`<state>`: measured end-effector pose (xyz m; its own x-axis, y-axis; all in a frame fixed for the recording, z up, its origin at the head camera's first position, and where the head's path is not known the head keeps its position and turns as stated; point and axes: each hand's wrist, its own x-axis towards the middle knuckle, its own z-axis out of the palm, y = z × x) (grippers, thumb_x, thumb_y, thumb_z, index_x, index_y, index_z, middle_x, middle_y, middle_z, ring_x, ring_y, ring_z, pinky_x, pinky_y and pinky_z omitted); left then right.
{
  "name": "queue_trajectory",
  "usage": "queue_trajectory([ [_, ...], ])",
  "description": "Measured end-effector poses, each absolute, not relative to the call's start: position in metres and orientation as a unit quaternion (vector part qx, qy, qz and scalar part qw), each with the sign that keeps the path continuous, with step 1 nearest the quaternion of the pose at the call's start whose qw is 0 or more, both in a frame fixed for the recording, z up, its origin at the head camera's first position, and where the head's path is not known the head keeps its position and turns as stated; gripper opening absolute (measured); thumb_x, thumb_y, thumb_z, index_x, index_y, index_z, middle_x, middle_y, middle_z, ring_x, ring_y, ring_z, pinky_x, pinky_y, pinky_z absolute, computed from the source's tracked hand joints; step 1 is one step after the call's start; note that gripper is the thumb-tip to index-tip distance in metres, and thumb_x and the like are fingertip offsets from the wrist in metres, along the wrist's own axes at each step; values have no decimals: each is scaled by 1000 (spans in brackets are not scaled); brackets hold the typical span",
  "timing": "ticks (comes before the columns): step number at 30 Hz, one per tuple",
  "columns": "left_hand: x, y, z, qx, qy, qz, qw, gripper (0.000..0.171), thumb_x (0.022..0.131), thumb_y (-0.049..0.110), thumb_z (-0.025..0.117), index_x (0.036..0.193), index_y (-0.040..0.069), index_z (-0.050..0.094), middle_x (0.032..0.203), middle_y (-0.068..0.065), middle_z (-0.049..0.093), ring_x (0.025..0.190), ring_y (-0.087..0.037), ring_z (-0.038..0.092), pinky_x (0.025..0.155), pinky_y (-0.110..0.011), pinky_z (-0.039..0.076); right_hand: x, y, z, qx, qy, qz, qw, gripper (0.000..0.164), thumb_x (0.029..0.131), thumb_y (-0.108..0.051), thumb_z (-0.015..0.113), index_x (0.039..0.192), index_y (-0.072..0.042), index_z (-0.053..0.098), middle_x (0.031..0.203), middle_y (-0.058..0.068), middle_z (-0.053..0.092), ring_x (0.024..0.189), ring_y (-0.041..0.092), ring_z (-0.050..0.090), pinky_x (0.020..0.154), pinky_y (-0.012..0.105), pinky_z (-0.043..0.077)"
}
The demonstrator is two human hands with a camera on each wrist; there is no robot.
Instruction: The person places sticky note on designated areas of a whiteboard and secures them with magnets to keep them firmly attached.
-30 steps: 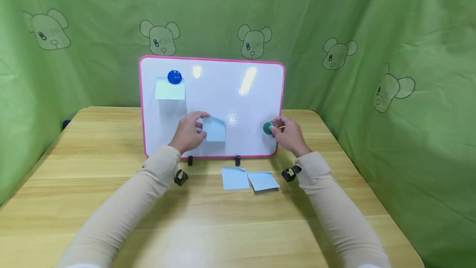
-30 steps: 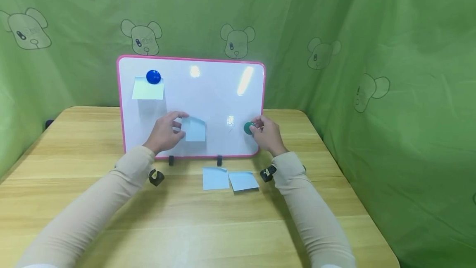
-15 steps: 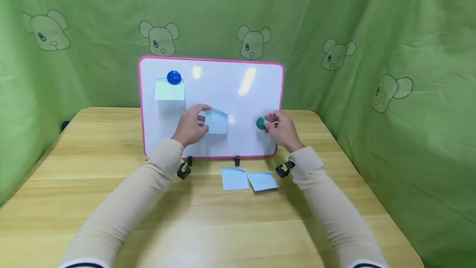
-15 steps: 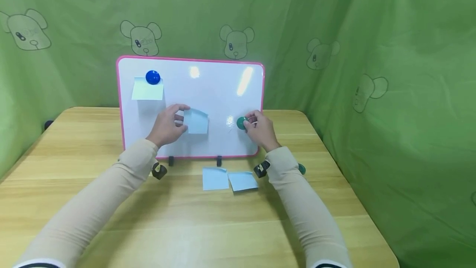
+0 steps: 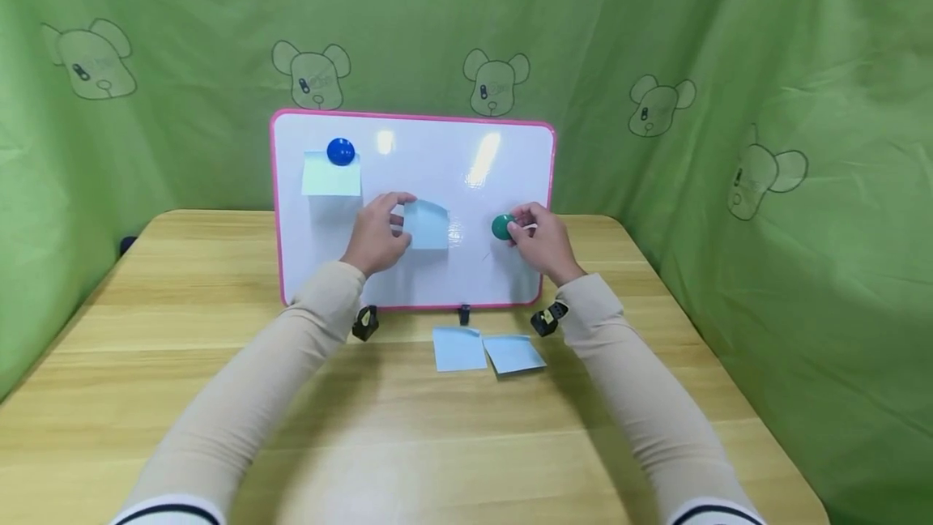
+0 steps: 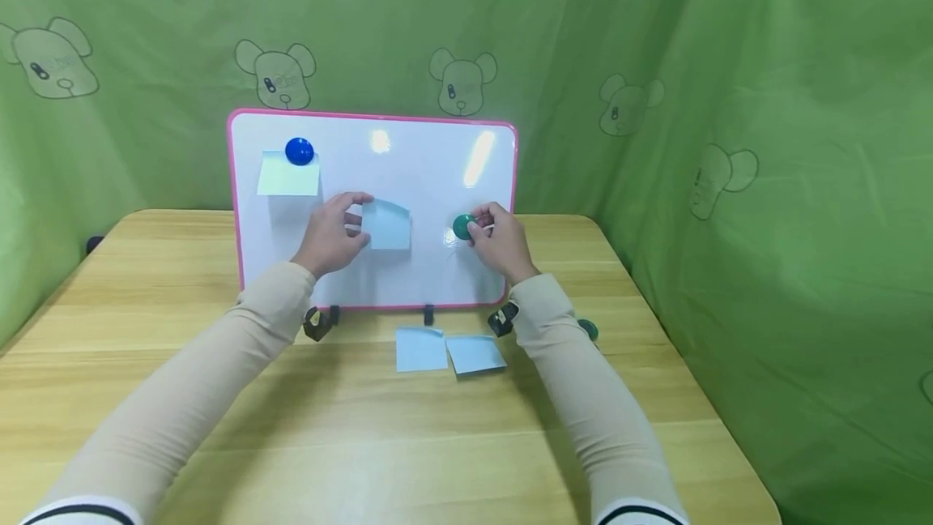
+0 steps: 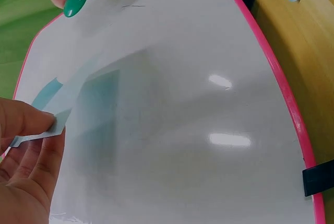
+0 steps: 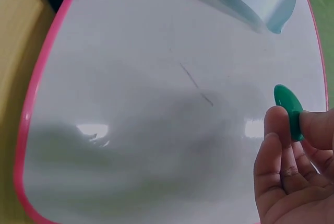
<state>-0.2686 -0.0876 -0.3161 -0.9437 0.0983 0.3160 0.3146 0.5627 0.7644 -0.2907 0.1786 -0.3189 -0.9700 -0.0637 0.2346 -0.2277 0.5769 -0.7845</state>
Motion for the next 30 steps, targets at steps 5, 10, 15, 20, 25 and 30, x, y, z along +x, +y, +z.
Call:
queue_trajectory([
  [5, -272, -88, -319, -116, -873, -456, 124, 55, 82, -5, 67, 133, 9, 53, 131, -12, 52, 106, -29, 60, 83, -39, 56, -293, 173, -318, 85, -880, 457, 94, 17, 97, -9, 56, 114, -3, 57, 99, 12, 57, 84, 24, 63, 74, 34, 53],
  [10, -274, -88, -323, -118, -873, -457, 124, 55, 82, -5, 66, 133, 9, 53, 132, -12, 52, 105, -28, 60, 83, -38, 56, -297, 167, -319, 91, -875, 465, 94, 17, 96, -8, 57, 113, -1, 57, 97, 12, 58, 81, 23, 64, 72, 31, 53],
  [15, -276, -90, -321, -125, -869, -458, 139, 55, 81, -7, 66, 132, 9, 53, 130, -12, 52, 104, -29, 60, 82, -37, 56, -301, 160, -316, 97, -873, 469, 93, 18, 97, -8, 57, 113, -2, 57, 98, 12, 57, 81, 23, 64, 72, 31, 53],
  [20, -277, -88, -315, -126, -870, -455, 143, 54, 82, -6, 67, 132, 9, 54, 131, -11, 52, 103, -28, 61, 82, -37, 56, -303, 157, -311, 104, -867, 478, 96, 18, 97, -7, 56, 113, -1, 57, 99, 13, 57, 81, 23, 64, 73, 31, 54],
  [25, -278, -86, -312, -123, -870, -456, 141, 54, 83, -4, 67, 133, 10, 53, 133, -11, 51, 105, -29, 60, 84, -39, 56, -305, 151, -308, 116, -864, 478, 105, 19, 96, -6, 57, 114, 1, 57, 99, 14, 60, 79, 22, 66, 71, 29, 55],
  [30, -279, -84, -311, -112, -872, -457, 133, 57, 83, -4, 68, 135, 11, 52, 132, -11, 51, 106, -29, 60, 85, -39, 56, -305, 143, -305, 117, -859, 488, 98, 21, 97, -7, 56, 117, 0, 56, 100, 14, 60, 81, 22, 66, 72, 30, 56],
])
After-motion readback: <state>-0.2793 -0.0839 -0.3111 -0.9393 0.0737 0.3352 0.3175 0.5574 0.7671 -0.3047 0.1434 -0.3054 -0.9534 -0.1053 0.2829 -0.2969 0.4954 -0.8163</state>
